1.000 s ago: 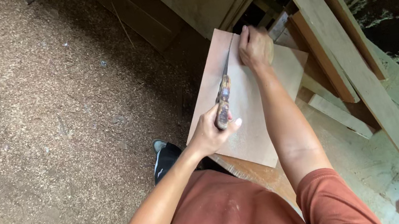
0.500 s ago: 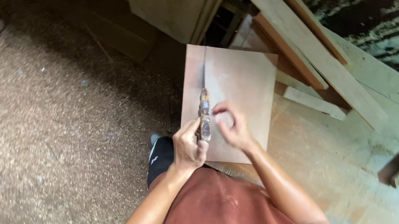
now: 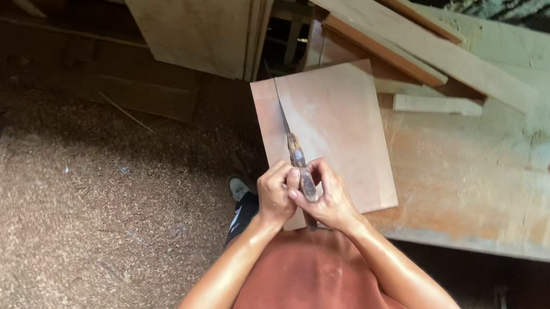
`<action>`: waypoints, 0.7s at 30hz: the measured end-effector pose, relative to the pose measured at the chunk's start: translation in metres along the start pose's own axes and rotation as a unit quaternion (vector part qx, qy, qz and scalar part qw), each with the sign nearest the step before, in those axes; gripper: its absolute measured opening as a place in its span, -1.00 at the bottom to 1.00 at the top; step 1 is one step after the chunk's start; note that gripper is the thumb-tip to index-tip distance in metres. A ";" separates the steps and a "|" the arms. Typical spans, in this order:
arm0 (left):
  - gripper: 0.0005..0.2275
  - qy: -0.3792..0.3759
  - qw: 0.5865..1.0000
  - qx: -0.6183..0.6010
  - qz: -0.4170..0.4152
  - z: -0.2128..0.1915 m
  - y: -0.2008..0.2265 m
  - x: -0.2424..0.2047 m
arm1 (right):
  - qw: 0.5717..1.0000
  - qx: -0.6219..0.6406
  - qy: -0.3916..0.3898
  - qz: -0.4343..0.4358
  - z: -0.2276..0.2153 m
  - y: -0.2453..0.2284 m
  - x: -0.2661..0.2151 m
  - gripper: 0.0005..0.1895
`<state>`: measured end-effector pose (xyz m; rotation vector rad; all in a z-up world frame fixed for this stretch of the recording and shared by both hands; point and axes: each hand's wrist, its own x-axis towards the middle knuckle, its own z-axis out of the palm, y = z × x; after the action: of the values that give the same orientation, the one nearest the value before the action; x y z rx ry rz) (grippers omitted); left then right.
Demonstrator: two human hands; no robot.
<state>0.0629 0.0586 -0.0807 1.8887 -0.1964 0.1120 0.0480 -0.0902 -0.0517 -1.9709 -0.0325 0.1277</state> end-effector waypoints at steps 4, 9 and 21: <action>-0.75 0.103 0.990 0.041 -0.089 0.004 -0.048 0.001 | 0.992 0.006 0.028 0.123 0.015 -0.006 -0.019 -0.73; -0.56 0.076 0.942 -0.002 -0.325 0.014 -0.129 0.044 | 0.972 0.172 0.048 0.155 0.029 -0.012 -0.020 -0.81; -0.61 0.023 0.967 0.087 -0.238 0.020 -0.133 0.096 | 0.941 0.246 0.036 0.230 0.031 -0.027 0.001 -0.83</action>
<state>0.1818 0.0740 -0.1944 2.0544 0.3110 -0.1597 0.0471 -0.0512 -0.0395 -1.4484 0.4705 0.3347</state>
